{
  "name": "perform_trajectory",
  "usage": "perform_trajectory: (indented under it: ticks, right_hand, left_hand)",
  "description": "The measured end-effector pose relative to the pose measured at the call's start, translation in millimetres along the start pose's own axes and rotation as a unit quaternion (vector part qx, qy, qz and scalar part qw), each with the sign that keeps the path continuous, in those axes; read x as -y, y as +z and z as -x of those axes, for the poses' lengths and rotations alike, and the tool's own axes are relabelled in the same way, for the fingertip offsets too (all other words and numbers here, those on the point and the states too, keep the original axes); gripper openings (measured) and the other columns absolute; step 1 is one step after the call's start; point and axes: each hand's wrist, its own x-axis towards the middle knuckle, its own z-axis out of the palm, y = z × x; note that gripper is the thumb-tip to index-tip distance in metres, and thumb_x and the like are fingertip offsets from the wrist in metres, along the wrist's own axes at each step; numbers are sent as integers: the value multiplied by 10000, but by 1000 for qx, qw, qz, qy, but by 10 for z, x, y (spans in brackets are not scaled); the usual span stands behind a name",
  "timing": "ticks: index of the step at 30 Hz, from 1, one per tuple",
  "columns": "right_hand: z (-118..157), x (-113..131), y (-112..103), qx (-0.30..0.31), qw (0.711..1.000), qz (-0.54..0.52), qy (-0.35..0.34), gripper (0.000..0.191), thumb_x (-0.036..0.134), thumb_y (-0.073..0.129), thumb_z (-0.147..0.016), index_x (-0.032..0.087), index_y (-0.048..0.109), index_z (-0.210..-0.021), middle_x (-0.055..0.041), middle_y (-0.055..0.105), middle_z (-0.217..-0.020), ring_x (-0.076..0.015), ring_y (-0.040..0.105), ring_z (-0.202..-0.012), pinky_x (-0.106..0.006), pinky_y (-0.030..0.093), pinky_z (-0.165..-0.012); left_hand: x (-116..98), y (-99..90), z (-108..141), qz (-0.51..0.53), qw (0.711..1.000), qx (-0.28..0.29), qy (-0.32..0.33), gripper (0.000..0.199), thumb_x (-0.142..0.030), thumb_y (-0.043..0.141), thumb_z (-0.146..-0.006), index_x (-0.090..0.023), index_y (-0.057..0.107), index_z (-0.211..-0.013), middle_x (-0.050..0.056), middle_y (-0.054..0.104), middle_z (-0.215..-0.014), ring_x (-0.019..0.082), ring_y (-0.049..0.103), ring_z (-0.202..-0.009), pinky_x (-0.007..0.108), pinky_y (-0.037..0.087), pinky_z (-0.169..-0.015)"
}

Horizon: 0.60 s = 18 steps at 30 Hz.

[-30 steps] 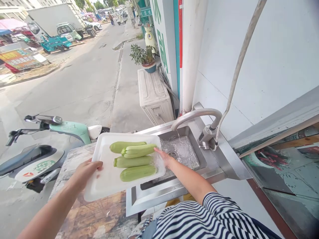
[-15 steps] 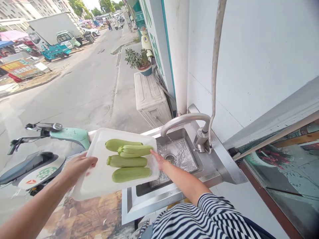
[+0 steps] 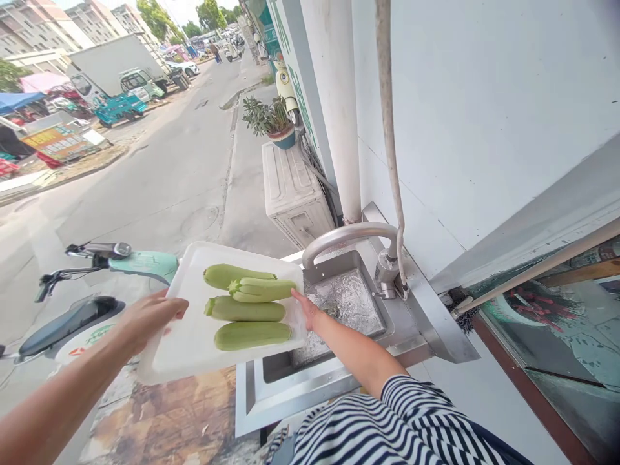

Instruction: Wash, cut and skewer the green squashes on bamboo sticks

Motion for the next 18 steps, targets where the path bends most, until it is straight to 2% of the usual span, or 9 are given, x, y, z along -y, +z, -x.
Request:
perform_trajectory:
  ticks: [8, 14, 18]
  right_hand:
    - [64, 59, 113, -5, 1000, 9, -16, 486, 572, 382, -905, 154, 619, -980, -100, 664, -860, -217, 656, -843, -392, 478, -761]
    - [86, 93, 180, 31, 999, 4, -33, 481, 579, 365, -908, 173, 622, -892, -101, 669, -819, -228, 645, -834, -408, 487, -758]
    - [68, 118, 188, 22, 999, 24, -36, 497, 525, 279, -955, 153, 599, -878, -90, 654, -773, -217, 649, -808, -400, 481, -726]
  left_hand:
    - [-111, -21, 40, -42, 998, -19, 33, 261, -267, 493, -469, -223, 436, -720, -45, 447, -534, 142, 426, -538, 226, 345, -469]
    - [-156, -62, 37, -48, 998, -16, 38, 305, -264, 515, -488, -223, 492, -790, -42, 482, -578, 146, 442, -574, 230, 370, -494]
    - [-188, -73, 60, -51, 998, -26, 41, 296, -265, 527, -496, -209, 511, -787, -31, 501, -586, 155, 470, -582, 243, 396, -500]
